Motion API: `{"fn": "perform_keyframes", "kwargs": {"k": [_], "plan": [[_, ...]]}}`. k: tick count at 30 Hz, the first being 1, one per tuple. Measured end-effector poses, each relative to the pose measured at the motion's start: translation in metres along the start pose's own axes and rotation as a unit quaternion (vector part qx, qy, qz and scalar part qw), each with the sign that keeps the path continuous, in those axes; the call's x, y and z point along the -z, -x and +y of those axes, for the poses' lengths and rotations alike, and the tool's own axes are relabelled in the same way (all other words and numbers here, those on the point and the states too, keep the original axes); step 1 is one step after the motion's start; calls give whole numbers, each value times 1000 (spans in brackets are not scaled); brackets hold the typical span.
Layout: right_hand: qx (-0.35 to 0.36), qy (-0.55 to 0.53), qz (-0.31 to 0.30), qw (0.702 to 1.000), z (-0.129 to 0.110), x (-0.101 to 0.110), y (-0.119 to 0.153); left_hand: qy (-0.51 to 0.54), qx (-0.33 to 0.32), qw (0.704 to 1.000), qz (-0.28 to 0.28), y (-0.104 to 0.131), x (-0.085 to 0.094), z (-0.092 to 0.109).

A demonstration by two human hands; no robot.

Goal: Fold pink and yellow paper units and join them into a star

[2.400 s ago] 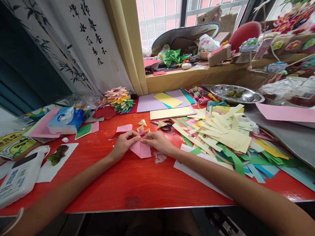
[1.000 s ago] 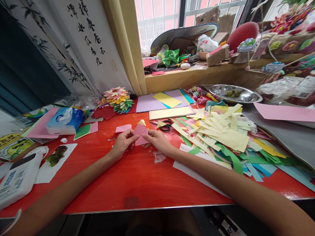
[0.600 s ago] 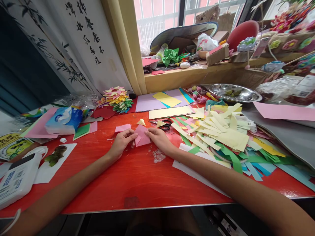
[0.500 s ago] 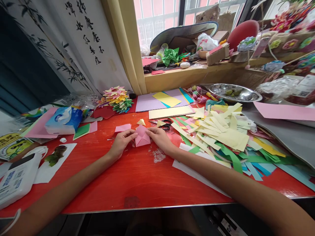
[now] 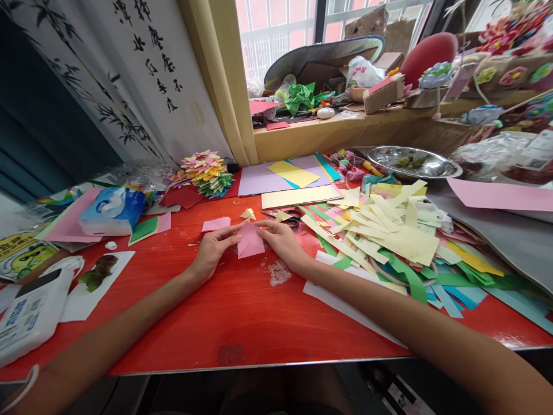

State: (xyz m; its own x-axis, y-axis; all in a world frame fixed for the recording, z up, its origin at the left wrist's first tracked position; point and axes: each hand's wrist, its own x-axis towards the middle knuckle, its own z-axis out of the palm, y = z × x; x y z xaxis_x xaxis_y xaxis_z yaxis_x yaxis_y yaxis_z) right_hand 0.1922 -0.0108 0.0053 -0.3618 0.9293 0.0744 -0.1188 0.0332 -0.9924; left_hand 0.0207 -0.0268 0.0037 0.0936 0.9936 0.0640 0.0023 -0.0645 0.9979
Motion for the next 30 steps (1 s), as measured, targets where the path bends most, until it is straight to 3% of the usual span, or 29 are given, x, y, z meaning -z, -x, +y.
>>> {"fn": "perform_keyframes", "kwargs": {"k": [10,30], "plan": [[18,-43,-25,999,3,3,0,32,8,999,4,3,-2,6],[75,150,5,986,3,2,3,-40,-13,999,-34,3,-4,3]]}}
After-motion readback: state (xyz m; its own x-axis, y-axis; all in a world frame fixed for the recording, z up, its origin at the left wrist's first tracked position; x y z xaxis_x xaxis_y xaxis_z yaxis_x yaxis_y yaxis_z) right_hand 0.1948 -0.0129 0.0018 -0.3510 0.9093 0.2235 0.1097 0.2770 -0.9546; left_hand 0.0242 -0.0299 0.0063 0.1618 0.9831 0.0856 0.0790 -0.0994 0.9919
